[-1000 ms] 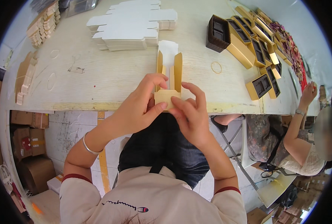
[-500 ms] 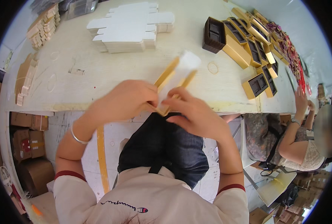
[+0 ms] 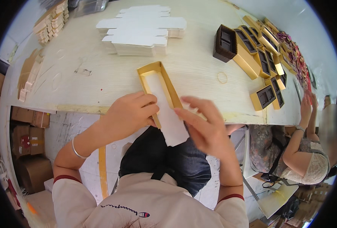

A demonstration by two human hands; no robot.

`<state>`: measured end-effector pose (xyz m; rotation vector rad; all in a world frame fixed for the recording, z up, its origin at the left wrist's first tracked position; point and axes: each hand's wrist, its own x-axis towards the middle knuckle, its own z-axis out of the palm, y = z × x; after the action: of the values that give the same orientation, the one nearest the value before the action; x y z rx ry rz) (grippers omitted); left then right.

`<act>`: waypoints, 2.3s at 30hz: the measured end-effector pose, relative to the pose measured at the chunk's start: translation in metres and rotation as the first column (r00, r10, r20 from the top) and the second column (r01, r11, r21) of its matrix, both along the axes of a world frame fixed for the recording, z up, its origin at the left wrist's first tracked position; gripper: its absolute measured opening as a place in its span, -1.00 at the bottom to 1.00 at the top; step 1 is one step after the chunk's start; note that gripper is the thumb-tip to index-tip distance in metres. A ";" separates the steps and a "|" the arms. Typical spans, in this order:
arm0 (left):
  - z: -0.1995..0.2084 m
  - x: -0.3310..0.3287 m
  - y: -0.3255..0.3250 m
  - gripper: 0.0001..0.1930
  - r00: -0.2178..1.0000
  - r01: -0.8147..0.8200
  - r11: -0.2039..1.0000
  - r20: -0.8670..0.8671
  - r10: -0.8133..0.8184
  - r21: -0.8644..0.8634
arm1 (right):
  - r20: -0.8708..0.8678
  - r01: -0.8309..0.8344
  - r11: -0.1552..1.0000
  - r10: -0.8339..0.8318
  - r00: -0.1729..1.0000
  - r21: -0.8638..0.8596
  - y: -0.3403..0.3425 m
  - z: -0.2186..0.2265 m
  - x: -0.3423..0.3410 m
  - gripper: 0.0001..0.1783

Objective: The person folds flat cardboard pieces into small rectangular boxes and inserts black plastic inserts into them. The person repeats this process multiple times, stacking the finished boxes on the table.

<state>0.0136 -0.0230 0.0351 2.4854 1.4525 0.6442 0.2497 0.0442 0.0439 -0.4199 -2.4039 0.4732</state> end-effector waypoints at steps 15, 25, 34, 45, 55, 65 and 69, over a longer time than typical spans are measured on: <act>-0.015 0.011 0.005 -0.82 0.926 -0.058 0.984 0.360 0.116 -0.168 | 0.129 -0.036 0.989 0.055 0.990 -0.143 0.017 -0.020 -0.033 -0.78; -0.010 0.016 0.000 -0.93 0.849 -0.072 0.940 0.474 0.233 -0.332 | 0.120 -0.008 0.961 0.043 0.992 -0.277 -0.003 -0.016 -0.016 -0.54; -0.006 0.006 0.004 -0.71 0.685 0.161 0.867 0.686 0.246 -0.472 | -0.190 -0.190 0.955 0.148 0.971 -0.226 0.010 -0.041 -0.022 -0.77; -0.018 0.021 -0.005 -0.80 0.652 -0.099 0.953 0.705 0.280 -0.286 | -0.140 0.087 0.984 -0.109 0.984 -0.155 -0.010 -0.040 -0.033 -0.69; -0.022 0.031 -0.013 -0.85 0.945 -0.243 0.969 0.237 0.228 0.036 | 0.313 0.074 0.994 -0.097 0.945 0.082 -0.007 -0.028 -0.035 -0.72; 0.027 -0.034 0.020 -0.81 0.980 0.196 0.952 0.069 -0.185 -0.234 | 0.087 0.011 0.992 0.000 0.996 -0.126 0.033 0.007 -0.011 -0.42; 0.029 -0.030 0.021 -0.73 0.987 0.134 0.979 -0.071 -0.146 -0.154 | 0.077 0.008 1.000 -0.010 0.997 0.018 0.046 -0.011 -0.009 -0.62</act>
<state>-0.0163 -0.0020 0.0642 2.4950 1.2851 0.3970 0.2403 0.0906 0.0327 -0.4484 -2.4776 0.4384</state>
